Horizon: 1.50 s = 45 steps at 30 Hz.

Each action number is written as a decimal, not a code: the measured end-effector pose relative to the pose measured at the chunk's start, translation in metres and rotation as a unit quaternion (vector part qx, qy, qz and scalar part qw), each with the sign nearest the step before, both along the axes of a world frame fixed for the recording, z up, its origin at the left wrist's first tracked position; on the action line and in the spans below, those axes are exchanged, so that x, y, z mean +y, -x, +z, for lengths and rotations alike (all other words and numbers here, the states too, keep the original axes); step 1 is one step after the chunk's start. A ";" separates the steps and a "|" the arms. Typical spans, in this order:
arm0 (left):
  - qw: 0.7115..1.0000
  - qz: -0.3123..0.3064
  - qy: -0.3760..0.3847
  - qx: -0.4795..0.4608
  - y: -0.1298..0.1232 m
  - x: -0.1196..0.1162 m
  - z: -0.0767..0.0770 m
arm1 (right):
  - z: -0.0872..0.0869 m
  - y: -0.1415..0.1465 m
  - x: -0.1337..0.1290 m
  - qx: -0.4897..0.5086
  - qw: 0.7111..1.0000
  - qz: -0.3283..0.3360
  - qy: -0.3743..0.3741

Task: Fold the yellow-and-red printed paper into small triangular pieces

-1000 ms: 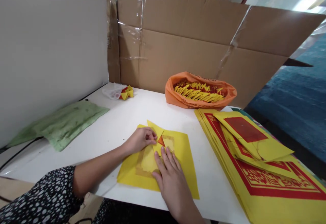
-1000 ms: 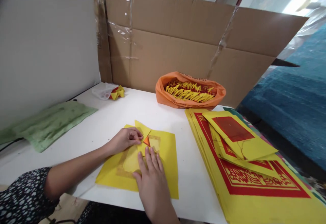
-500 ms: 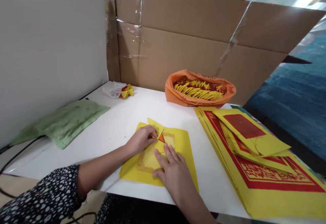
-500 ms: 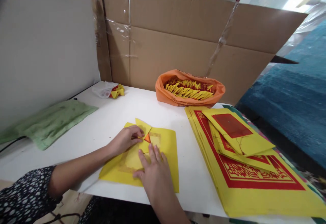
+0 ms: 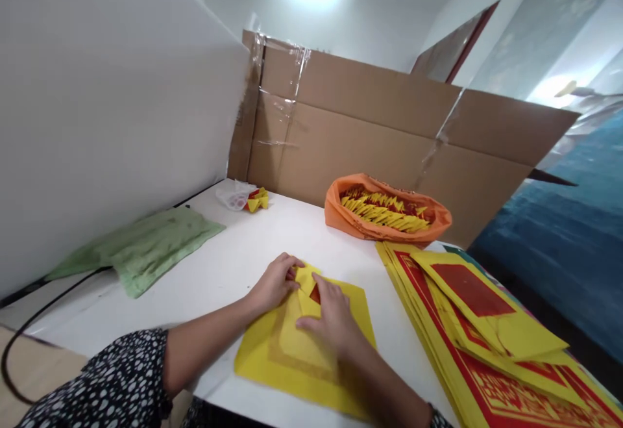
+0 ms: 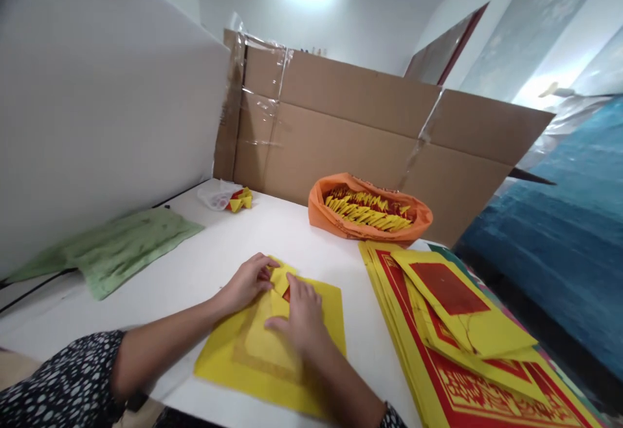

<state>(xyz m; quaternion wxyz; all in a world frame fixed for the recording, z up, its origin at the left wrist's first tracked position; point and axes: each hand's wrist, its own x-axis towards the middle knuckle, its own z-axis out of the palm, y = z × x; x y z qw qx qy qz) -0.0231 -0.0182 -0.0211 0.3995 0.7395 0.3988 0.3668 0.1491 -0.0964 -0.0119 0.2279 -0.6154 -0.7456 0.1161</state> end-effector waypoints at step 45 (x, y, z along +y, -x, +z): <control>0.766 -0.076 0.531 -0.355 -0.033 0.001 0.043 | 0.007 -0.010 0.015 0.509 0.856 0.094 -0.011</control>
